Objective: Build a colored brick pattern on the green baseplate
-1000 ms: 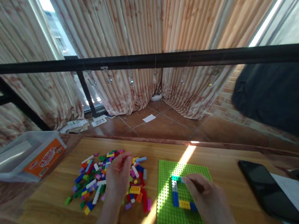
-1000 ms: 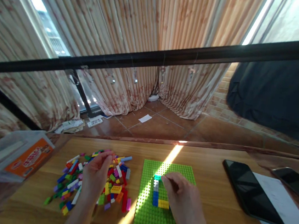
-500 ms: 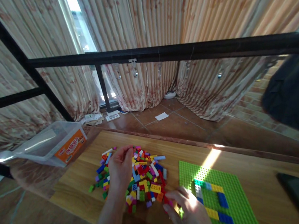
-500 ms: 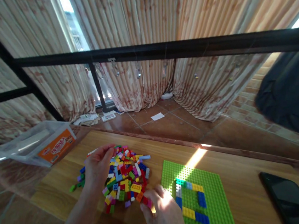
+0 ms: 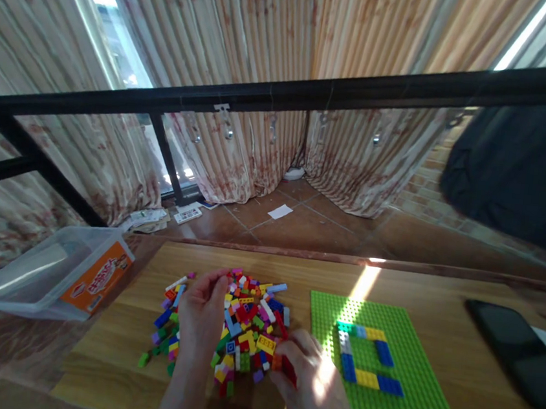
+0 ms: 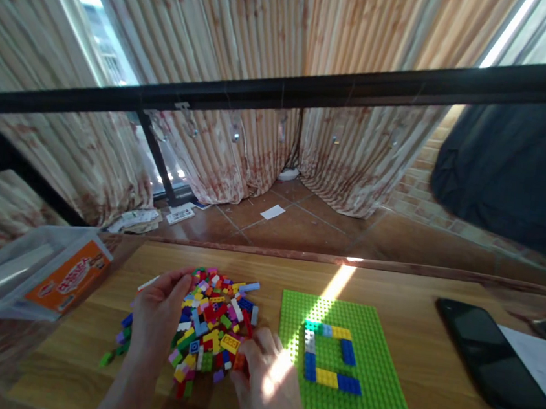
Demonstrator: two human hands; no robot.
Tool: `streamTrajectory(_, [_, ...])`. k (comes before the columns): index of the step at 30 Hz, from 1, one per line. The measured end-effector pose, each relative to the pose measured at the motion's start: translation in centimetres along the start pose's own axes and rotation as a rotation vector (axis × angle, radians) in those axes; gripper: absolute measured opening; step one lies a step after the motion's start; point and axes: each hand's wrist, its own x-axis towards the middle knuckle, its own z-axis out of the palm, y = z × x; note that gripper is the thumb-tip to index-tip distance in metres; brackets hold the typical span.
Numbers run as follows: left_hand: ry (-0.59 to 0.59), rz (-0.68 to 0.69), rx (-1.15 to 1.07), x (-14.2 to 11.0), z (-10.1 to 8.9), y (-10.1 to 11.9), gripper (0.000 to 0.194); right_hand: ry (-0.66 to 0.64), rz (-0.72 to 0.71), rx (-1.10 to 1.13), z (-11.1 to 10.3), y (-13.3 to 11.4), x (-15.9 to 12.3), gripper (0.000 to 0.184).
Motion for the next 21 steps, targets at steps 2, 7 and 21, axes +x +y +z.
streamTrajectory(2, [-0.008,-0.003,0.013,0.0,0.1,0.0,0.027,0.007,-0.011,0.031,-0.1,0.0,0.0,0.017])
streamTrajectory(7, [-0.018,-0.007,0.028,-0.3,0.6,0.4,0.024,-0.027,0.036,0.026,-0.5,0.0,0.0,0.018])
streamTrajectory(21, [0.037,-0.001,0.053,-0.2,-0.1,0.7,0.026,-0.090,0.047,-0.009,-0.6,0.1,0.0,0.017])
